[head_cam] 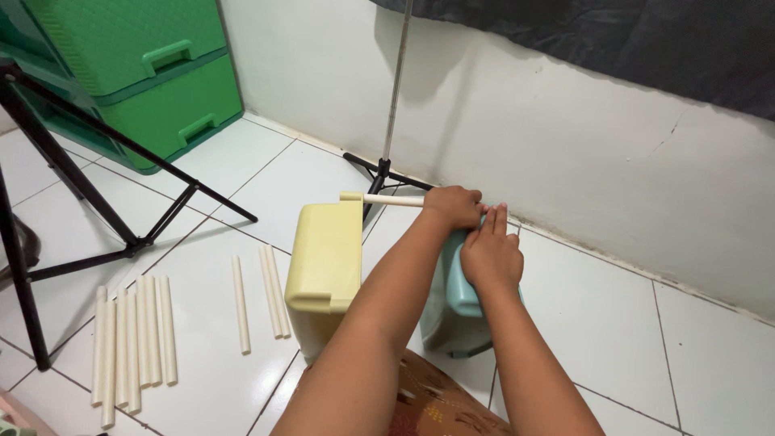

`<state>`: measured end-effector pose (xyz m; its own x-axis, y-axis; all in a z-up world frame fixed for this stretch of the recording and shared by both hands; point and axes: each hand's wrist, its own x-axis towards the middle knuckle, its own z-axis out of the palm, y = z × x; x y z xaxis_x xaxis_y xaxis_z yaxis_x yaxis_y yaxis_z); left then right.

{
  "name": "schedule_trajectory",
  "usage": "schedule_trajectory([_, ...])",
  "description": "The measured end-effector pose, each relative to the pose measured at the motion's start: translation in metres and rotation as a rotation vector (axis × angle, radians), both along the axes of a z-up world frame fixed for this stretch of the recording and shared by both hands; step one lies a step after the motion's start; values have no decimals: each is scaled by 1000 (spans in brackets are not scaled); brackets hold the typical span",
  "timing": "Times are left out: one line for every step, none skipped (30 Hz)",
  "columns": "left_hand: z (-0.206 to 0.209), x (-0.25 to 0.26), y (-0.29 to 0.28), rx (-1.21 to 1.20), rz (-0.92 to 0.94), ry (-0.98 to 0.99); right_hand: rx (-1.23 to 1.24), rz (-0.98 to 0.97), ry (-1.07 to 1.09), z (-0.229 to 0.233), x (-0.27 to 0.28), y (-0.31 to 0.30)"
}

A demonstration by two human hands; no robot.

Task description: The person assembles a set of colorful plastic storage bins by inserting white plastic rods into the corner holes of each bin. They handle green, yellow, teal, and pink bins, stacking them after inserting the rods.

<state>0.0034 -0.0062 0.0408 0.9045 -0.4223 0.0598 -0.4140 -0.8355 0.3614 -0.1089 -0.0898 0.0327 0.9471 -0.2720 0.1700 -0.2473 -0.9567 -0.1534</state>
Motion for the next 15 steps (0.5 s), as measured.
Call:
schedule_trajectory([1, -1, 1, 0, -6, -2, 4, -7, 13, 1, 0, 1])
schedule_trajectory([2, -1, 1, 1, -5, 2, 4, -8, 17, 1, 0, 0])
schedule_trajectory([3, -2, 1, 2, -4, 6, 4, -9, 20, 1, 0, 0])
schedule_trajectory([5, -2, 1, 2, -3, 7, 5, -9, 20, 2, 0, 0])
schedule_trajectory([5, -3, 2, 11, -2, 15, 7, -12, 15, 2, -1, 1])
schedule_trajectory([7, -3, 2, 20, -2, 19, 10, -14, 7, 3, -1, 1])
schedule_trajectory([8, -4, 2, 29, -1, 24, 13, -16, 0, 3, -2, 2])
schedule_trajectory([9, -4, 3, 29, 1, 32, 22, -20, 14, 4, -2, 2])
schedule_trajectory([10, -5, 3, 29, 3, 41, 31, -24, 28, 4, -3, 2])
schedule_trajectory([12, -6, 3, 30, 4, 46, 41, -28, 38, 5, -3, 2])
schedule_trajectory([14, -6, 4, 31, -2, 25, 41, -30, 40, 6, -3, 3])
schedule_trajectory([14, -7, 5, 31, -9, 5, 39, -32, 43, 7, -3, 3])
schedule_trajectory([14, -8, 6, 30, -16, -15, 37, -34, 45, 7, -4, 2])
schedule_trajectory([14, -8, 7, 73, 14, 1, 50, -54, 49, 8, -4, 1])
schedule_trajectory([13, -7, 8, 116, 45, 17, 64, -75, 52, 9, -4, -1])
